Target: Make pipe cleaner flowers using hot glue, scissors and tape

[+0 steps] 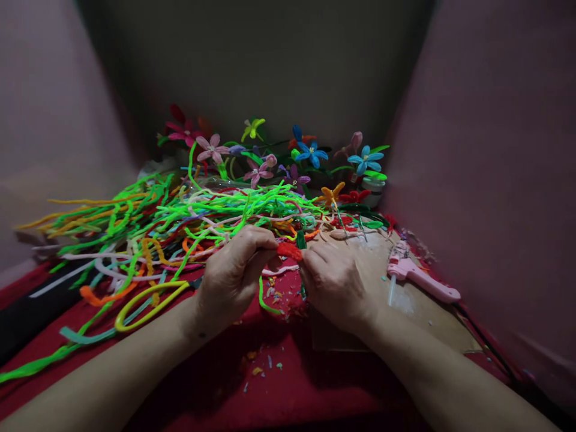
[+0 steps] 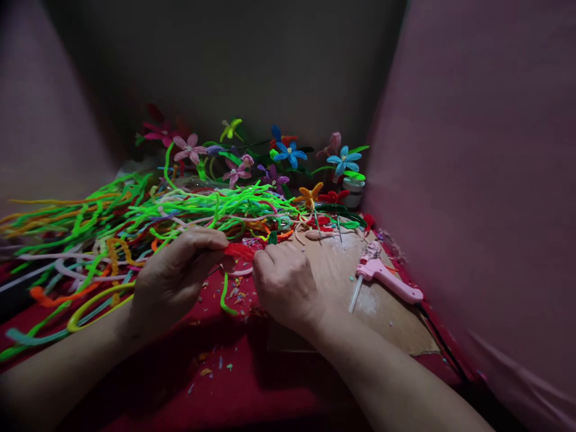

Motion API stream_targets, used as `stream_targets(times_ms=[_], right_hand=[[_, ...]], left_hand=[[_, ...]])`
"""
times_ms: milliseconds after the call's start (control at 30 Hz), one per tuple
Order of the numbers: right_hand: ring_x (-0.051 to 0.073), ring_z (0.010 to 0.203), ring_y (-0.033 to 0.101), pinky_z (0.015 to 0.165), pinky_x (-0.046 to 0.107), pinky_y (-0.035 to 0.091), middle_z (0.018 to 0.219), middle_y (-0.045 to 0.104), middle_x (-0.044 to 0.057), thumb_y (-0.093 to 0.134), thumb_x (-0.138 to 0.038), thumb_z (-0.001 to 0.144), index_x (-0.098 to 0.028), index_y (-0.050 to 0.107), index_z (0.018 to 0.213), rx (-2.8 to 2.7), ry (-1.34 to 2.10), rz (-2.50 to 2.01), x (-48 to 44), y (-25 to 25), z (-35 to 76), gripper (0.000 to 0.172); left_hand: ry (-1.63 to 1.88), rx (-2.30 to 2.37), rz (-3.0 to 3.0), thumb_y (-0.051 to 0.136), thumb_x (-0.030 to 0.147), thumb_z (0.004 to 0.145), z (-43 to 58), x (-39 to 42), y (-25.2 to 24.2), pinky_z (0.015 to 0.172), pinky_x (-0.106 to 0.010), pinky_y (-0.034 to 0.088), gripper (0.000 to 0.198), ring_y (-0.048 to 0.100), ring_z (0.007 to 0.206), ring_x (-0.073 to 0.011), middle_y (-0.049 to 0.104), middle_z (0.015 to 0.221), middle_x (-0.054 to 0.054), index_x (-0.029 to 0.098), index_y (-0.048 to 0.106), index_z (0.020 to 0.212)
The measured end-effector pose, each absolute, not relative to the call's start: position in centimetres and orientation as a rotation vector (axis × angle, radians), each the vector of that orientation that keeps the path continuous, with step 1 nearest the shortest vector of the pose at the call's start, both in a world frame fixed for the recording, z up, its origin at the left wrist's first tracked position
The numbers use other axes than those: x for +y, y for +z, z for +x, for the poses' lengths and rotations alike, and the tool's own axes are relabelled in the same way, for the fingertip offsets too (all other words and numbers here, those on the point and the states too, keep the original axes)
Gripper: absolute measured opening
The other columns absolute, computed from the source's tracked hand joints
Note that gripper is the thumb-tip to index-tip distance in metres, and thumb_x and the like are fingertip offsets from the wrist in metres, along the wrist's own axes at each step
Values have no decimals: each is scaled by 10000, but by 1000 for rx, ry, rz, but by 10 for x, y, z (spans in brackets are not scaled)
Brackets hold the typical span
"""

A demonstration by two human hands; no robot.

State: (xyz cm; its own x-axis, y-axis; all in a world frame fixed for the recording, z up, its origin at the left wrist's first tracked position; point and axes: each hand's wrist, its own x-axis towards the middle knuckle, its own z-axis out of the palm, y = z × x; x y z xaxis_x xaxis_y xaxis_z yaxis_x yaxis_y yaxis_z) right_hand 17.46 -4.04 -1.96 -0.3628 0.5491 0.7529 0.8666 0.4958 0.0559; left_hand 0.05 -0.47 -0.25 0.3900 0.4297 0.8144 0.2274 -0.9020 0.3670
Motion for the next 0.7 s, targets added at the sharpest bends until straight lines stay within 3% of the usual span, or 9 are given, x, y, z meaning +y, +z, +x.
stream_targets(times_ms=[167,700], right_hand=[[174,611,443,603,314,314,621,550,48,449,-111,855,-153,575,656,-2068,-753,-1139,-43,-17,177,239],[182,602,411,599,324,328,605,547,54,435,-104,856,-121,604,759,-2009,-760,-981,-47,-14,178,196]], left_hand=[[1544,540,2471,540,-26,815,0,-7,0,689,-177,495,227,594,753,-78,580,829,8,173,538,926],[1572,522,2751,507,-29,817,-7,-21,7,772,-192,510,251,624,903,-108,618,953,-39,171,517,967]])
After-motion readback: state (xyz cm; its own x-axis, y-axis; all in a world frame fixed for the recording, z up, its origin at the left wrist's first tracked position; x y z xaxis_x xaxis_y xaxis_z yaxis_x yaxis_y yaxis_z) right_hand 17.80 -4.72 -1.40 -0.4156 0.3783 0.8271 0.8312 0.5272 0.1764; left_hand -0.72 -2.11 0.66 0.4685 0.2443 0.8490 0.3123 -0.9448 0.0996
